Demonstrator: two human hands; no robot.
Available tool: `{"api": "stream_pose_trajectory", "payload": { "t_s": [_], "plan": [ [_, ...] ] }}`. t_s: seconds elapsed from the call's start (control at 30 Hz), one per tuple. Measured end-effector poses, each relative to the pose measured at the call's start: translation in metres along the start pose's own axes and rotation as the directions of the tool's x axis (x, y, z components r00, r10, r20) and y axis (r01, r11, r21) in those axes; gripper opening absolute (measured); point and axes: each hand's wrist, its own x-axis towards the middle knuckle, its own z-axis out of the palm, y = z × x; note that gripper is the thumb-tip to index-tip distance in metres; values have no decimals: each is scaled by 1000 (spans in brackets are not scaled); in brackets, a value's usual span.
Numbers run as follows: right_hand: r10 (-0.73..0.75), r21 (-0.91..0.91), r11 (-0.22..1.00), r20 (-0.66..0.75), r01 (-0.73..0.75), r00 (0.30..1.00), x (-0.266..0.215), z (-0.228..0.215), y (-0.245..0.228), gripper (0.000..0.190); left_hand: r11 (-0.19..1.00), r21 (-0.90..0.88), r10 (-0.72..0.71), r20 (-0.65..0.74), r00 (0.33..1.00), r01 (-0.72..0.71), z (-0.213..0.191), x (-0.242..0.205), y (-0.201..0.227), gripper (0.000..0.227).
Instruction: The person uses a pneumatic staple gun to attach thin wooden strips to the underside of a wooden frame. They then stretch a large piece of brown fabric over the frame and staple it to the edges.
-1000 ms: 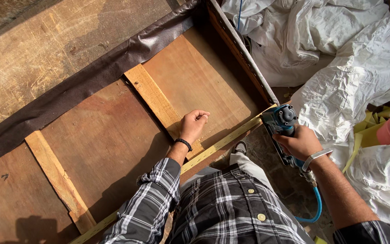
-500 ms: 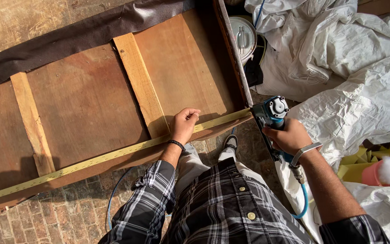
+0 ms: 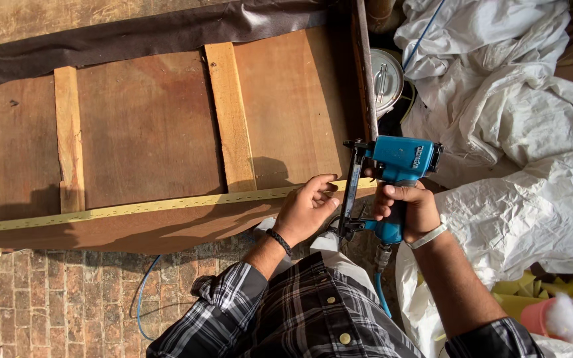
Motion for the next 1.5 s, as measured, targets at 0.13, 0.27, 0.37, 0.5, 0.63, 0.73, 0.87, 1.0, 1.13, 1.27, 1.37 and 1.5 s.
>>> {"api": "stream_pose_trajectory", "payload": {
  "t_s": [0.13,0.27,0.37,0.5,0.63,0.73,0.87,1.0,1.13,1.27,1.37,1.5],
  "plan": [
    [56,-12,998,181,-54,982,33,78,35,53,918,325,321,-279,905,-226,-20,-20,18,94],
    [65,-121,992,299,-30,952,53,144,68,58,935,351,212,-433,876,-53,-82,-49,1,94],
    [88,-125,991,385,-42,919,68,198,106,59,932,361,194,-524,829,10,-132,-82,-16,89],
    [180,-75,984,463,-164,868,83,270,178,57,944,329,225,-613,757,-13,-217,-137,-44,81],
    [202,-57,977,535,-204,820,103,343,260,59,912,372,127,-653,747,171,-303,-204,-75,76],
    [265,-31,951,597,-309,757,119,386,304,57,911,351,88,-679,729,218,-352,-259,-91,57],
    [253,55,914,698,-402,670,154,447,349,54,969,-244,-200,-699,686,34,-409,-319,-110,47],
    [283,39,877,763,-479,581,192,509,395,49,968,-248,-221,-744,631,46,-454,-351,-135,46],
    [330,-34,877,770,-480,547,221,568,447,50,934,-350,-312,-708,634,69,-503,-371,-177,41],
    [344,-42,875,756,-483,557,258,626,492,50,957,-271,-273,-723,635,103,-574,-374,-226,37],
    [357,-35,873,726,-487,588,286,680,525,54,947,-279,-313,-710,631,156,-639,-379,-251,35],
    [359,-21,862,729,-506,582,324,757,559,50,924,-366,-345,-668,659,113,-730,-378,-272,35]
  ]
}}
